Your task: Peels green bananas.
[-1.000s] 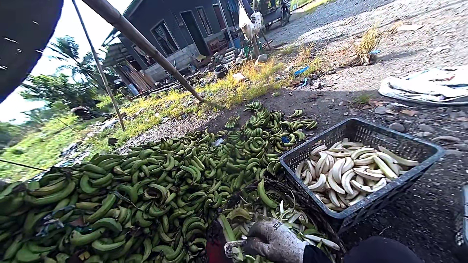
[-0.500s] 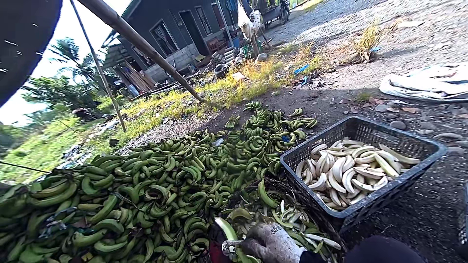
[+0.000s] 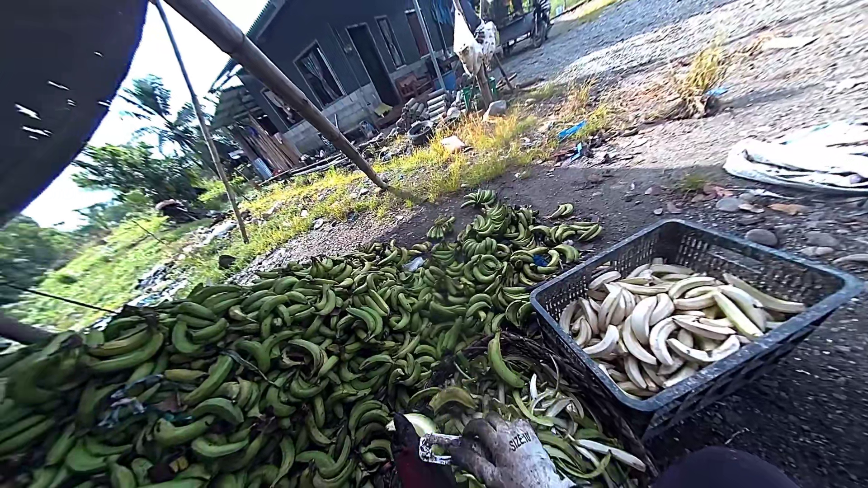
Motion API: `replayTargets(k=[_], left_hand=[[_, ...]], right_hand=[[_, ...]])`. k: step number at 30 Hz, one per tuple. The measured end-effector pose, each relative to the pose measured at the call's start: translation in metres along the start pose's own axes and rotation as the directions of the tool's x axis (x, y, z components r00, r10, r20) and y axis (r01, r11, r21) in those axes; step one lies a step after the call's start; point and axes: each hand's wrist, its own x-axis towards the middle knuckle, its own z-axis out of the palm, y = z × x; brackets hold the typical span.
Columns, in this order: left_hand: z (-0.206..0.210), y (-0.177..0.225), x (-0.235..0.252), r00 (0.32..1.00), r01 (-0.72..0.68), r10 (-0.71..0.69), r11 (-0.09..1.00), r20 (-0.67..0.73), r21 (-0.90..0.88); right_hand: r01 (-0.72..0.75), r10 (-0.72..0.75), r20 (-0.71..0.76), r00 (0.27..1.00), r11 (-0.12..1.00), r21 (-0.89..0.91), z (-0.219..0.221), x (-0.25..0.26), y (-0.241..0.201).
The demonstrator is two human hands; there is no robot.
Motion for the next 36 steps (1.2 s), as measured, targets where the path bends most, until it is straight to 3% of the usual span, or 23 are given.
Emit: replayTargets(k=[1, 2, 5, 6, 10, 13, 16, 18, 19, 21, 22, 24, 26, 28, 30, 33, 35, 36], left_hand=[[0.02, 0.017, -0.022, 0.998, 0.057, -0.057, 0.998, -0.025, 0.011], [0.024, 0.022, -0.029, 0.994, 0.102, -0.102, 0.995, 0.042, 0.02], [-0.026, -0.027, 0.022, 0.891, 0.084, -0.047, 0.995, 0.452, -0.062], [-0.041, -0.037, 0.04, 0.851, 0.062, -0.046, 0.998, 0.524, -0.013], [-0.053, -0.023, 0.051, 0.876, -0.158, -0.064, 0.898, 0.478, 0.411], [-0.045, -0.004, 0.032, 0.848, -0.226, -0.151, 0.764, 0.508, 0.604], [-0.043, 0.001, 0.02, 0.821, -0.32, -0.21, 0.6, 0.531, 0.733], [-0.032, 0.012, 0.008, 0.837, -0.331, -0.186, 0.576, 0.515, 0.747], [-0.031, 0.018, 0.006, 0.803, -0.365, -0.217, 0.556, 0.555, 0.747], [-0.042, 0.012, 0.017, 0.682, -0.449, -0.316, 0.532, 0.66, 0.718], [-0.045, 0.008, 0.017, 0.679, -0.405, -0.335, 0.572, 0.654, 0.713], [-0.043, -0.002, 0.015, 0.812, -0.216, -0.245, 0.717, 0.529, 0.663], [-0.046, -0.021, 0.032, 0.917, -0.026, -0.137, 0.917, 0.375, 0.398], [-0.038, -0.018, 0.036, 0.928, 0.179, -0.2, 0.979, 0.316, 0.093], [-0.037, -0.013, 0.035, 0.894, 0.344, -0.299, 0.935, 0.334, -0.085], [-0.028, -0.012, 0.027, 0.894, 0.399, -0.337, 0.898, 0.297, -0.183], [-0.014, -0.002, 0.005, 0.917, 0.325, -0.293, 0.942, 0.271, -0.08], [-0.022, -0.007, 0.007, 0.9, 0.273, -0.227, 0.959, 0.372, -0.074]], right_hand=[[-0.013, 0.013, 0.004, 1.0, 1.0, 0.0, -0.001, 0.003, 0.002], [-0.037, 0.037, 0.015, 0.999, 0.999, -0.002, -0.004, 0.01, 0.007], [-0.05, 0.05, 0.0, 0.999, 0.999, 0.0, -0.02, 0.024, 0.022], [-0.021, 0.02, -0.027, 0.999, 0.999, -0.03, -0.023, 0.023, 0.024], [0.053, -0.069, -0.095, 0.993, 0.986, -0.156, -0.021, 0.02, 0.022], [-0.053, 0.054, 0.009, 0.998, 0.996, -0.074, -0.03, 0.029, 0.02], [-0.178, 0.174, 0.129, 0.976, 0.984, 0.023, -0.04, 0.036, 0.025], [-0.2, 0.195, 0.094, 0.976, 0.979, 0.044, -0.036, 0.033, 0.02], [-0.217, 0.212, 0.074, 0.974, 0.974, 0.071, -0.034, 0.033, 0.019], [-0.274, 0.27, 0.049, 0.962, 0.956, 0.105, -0.035, 0.035, 0.026], [-0.284, 0.282, 0.031, 0.959, 0.953, 0.108, -0.036, 0.033, 0.028], [-0.187, 0.19, -0.037, 0.981, 0.98, 0.068, -0.034, 0.025, 0.023], [0.045, -0.053, -0.134, 0.99, 0.997, -0.059, -0.021, 0.014, 0.018], [0.271, -0.309, -0.227, 0.924, 0.945, -0.183, -0.005, 0.004, 0.015], [0.352, -0.42, -0.279, 0.863, 0.898, -0.263, 0.004, -0.002, 0.015], [0.288, -0.357, -0.29, 0.888, 0.923, -0.255, 0.0, 0.004, 0.017], [0.201, -0.229, -0.154, 0.961, 0.963, -0.176, -0.01, 0.012, 0.016], [0.169, -0.181, -0.08, 0.98, 0.976, -0.137, -0.016, 0.015, 0.016]])
